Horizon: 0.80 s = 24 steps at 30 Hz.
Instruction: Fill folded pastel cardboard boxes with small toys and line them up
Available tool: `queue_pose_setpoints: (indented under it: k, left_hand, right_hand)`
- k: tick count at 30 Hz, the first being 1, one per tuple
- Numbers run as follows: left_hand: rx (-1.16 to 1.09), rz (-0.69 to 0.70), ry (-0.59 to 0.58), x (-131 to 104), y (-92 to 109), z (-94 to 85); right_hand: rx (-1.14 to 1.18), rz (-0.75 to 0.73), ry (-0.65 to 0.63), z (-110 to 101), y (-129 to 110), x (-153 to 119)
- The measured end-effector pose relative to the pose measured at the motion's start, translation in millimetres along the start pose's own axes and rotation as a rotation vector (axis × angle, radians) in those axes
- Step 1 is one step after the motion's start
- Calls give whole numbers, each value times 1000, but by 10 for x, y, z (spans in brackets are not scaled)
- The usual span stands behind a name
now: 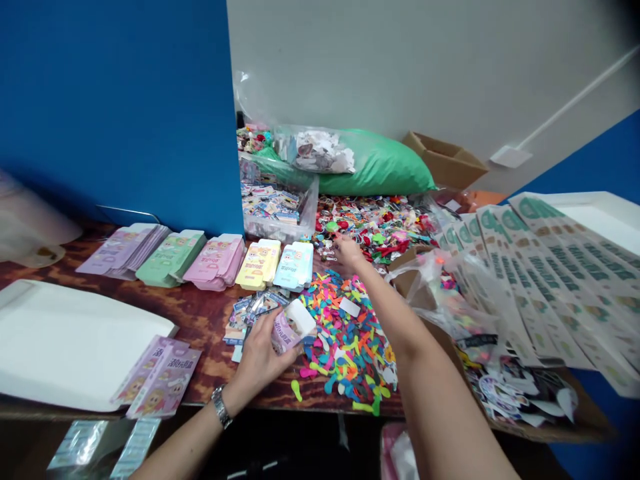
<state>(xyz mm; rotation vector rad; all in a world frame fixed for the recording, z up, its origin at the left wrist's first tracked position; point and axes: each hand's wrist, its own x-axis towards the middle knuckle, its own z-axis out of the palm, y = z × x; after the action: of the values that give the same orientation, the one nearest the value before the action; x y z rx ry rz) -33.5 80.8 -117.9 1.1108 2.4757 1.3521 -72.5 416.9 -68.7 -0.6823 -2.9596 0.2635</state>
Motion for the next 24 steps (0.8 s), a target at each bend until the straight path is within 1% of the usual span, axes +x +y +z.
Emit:
queue_pose_setpoints:
  k: [4,6,8,11,13,15,17,19,21,24]
  left_hand:
    - [-53,-65,39,69,-22,0]
    - [-78,-104,36,109,-8,-4]
    - [-96,-137,34,132,6,-12]
    - [-121,-149,61,122,6,-26]
    - [-128,-143,88,94,-9,-31]
    - [-123,-129,104,65,-28,-35]
    - [-108,-111,105,42,-39,-42]
    - [-79,-98,118,24,-36,-58]
    - [-37,-62,146,5,-21,-84]
    - [32,45,171,-28,0,-135]
  right_hand:
    - [88,-194,-53,-411,-210,-316]
    - [247,-366,-81,-594,-384,-527]
    - [402,-522,-81,-728,-588,-733]
    - [471,-667,-96,-814,-887,-981]
    - [467,-738,-147,-798,-1040,-1096]
    - [456,-796,-210,-742,-1132,-1171]
    - [447,-819,-247,-678,-1154,-1212]
    - [442,-785,-227,-630,-1116,-1232]
    - [466,-686,-164,-602,-1038,-1242]
    - [534,-511,-71,-570,-889,-1250]
